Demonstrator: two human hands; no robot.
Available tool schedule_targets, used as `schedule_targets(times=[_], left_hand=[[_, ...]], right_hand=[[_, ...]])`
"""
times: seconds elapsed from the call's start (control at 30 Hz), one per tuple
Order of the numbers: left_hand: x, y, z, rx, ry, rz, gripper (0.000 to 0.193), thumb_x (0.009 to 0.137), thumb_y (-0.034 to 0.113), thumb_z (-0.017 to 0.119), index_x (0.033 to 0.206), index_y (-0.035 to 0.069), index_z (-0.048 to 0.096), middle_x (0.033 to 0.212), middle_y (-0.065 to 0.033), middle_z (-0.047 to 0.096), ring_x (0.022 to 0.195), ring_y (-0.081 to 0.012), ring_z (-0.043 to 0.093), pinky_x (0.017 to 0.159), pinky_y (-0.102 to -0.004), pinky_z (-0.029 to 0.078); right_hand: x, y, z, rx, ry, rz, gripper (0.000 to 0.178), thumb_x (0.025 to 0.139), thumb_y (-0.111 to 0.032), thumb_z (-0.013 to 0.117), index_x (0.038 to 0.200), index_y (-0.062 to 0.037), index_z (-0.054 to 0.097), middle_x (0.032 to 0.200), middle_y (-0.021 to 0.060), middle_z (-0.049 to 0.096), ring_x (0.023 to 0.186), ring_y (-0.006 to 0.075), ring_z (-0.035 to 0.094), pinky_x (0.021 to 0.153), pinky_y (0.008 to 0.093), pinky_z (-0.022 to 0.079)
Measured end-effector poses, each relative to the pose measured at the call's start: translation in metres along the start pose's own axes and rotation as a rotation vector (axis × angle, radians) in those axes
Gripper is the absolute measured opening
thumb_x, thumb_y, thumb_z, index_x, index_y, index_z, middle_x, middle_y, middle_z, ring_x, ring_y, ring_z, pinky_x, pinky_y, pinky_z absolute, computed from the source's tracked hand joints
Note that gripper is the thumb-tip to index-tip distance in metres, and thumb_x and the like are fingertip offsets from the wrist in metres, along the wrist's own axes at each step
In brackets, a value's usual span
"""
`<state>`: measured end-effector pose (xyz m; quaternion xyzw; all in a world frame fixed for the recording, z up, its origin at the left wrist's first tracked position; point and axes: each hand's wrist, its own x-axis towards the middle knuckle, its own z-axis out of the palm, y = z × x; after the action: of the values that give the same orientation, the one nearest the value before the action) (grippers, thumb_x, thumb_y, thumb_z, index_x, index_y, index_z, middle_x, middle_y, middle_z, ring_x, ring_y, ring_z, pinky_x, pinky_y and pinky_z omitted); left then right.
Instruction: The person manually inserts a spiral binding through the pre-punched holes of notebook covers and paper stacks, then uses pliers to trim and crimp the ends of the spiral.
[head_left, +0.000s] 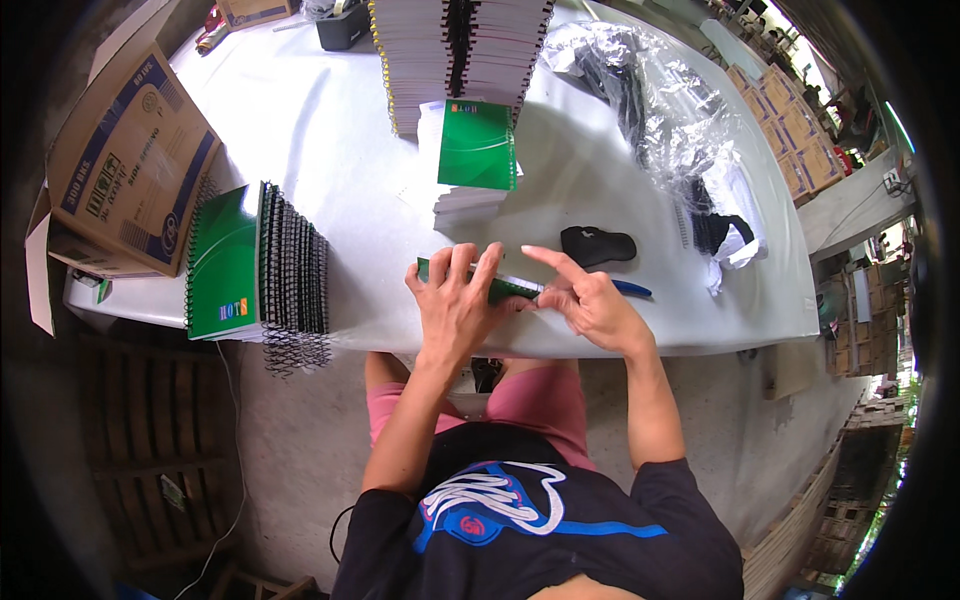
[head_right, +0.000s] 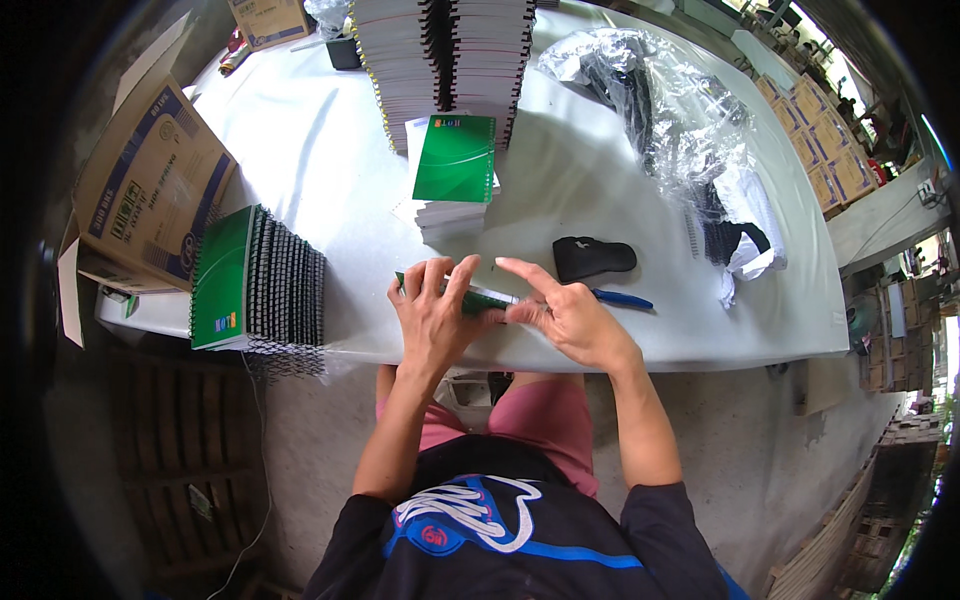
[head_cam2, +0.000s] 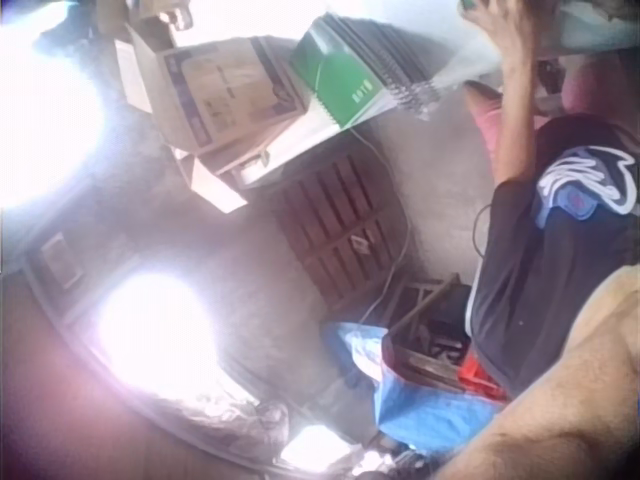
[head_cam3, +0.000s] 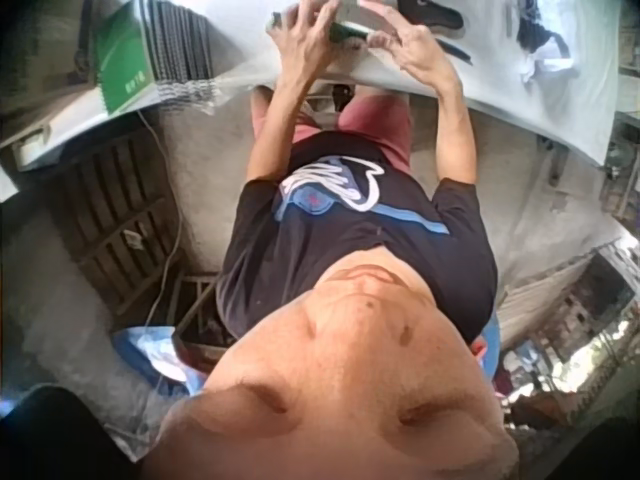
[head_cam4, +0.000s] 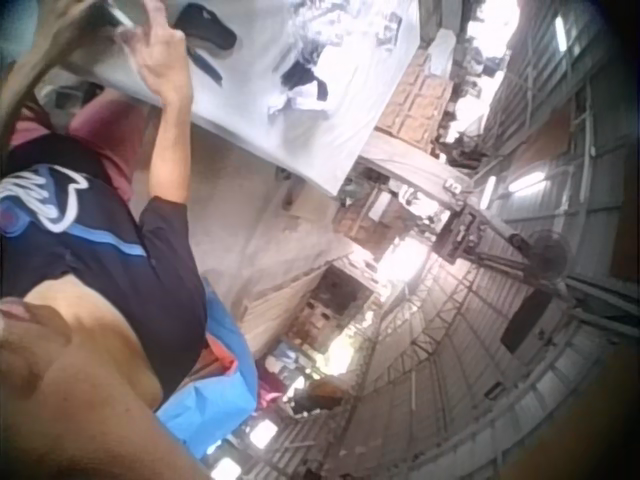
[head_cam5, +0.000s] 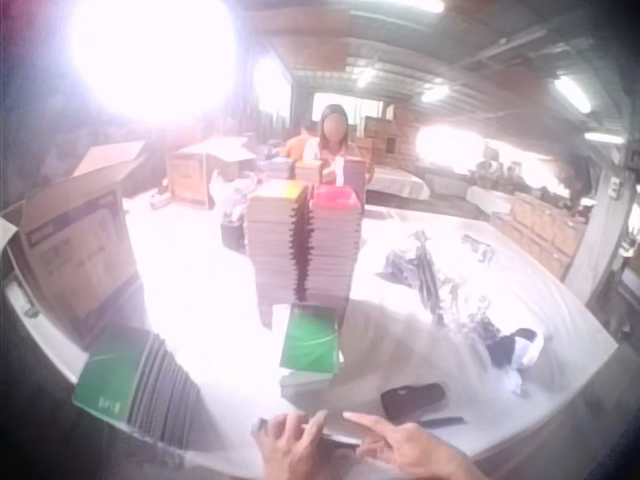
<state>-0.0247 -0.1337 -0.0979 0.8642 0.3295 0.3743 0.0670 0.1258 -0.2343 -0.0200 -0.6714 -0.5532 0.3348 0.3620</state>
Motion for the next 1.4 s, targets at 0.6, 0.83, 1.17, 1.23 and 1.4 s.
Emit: schedule_targets(times=[0.6,0.83,1.17,1.23,1.4], left_hand=[[0.005,-0.011,-0.013,-0.197,-0.09,0.11,0.055,0.059,0.056,0.076,0.085,0.01,0.062,0.114,-0.0103,0.047,0.116,-0.0318,0.039,0.096,-0.0449,0.031],[0.005,-0.012,-0.014,-0.243,-0.092,0.123,0.057,0.062,0.061,0.072,0.08,0.009,0.058,0.121,-0.0112,0.045,0.121,-0.0327,0.038,0.096,-0.0461,0.03],[0.002,-0.013,-0.013,-0.319,-0.076,0.11,0.052,0.058,0.054,0.077,0.077,0.009,0.059,0.125,-0.0119,0.044,0.122,-0.0334,0.037,0.098,-0.0466,0.03],[0.003,-0.013,-0.009,-0.318,-0.063,0.111,0.052,0.056,0.054,0.077,0.077,0.01,0.059,0.125,-0.0117,0.044,0.123,-0.0336,0.036,0.098,-0.0466,0.03],[0.007,-0.012,-0.008,-0.331,-0.056,0.135,0.053,0.054,0.053,0.078,0.078,0.01,0.06,0.127,-0.0118,0.043,0.125,-0.0341,0.035,0.098,-0.0467,0.03]], right_hand=[[0.001,0.105,-0.067,-0.778,0.223,-0.119,0.045,0.076,0.004,0.047,0.118,-0.0043,0.06,0.118,0.0169,0.061,0.112,0.0315,0.057,0.096,0.0363,0.044],[0.007,0.068,-0.039,0.528,0.173,-0.254,0.032,0.071,0.008,0.055,0.099,0.0015,0.069,0.108,0.0195,0.066,0.105,0.0254,0.062,0.095,0.039,0.047],[0.008,0.07,0.011,0.772,0.007,-0.399,0.018,0.071,0.009,0.068,0.088,0.0021,0.071,0.094,0.02,0.069,0.089,0.0263,0.068,0.088,0.0371,0.052],[0.015,0.066,0.006,0.387,0.071,-0.075,0.014,0.072,0.007,0.069,0.085,0.0029,0.071,0.093,0.0186,0.069,0.088,0.0236,0.068,0.084,0.0334,0.053],[0.01,0.048,0.004,0.44,0.099,-0.376,0.013,0.069,-0.001,0.074,0.082,0.0014,0.071,0.088,0.0198,0.07,0.085,0.0262,0.069,0.085,0.0364,0.053]])
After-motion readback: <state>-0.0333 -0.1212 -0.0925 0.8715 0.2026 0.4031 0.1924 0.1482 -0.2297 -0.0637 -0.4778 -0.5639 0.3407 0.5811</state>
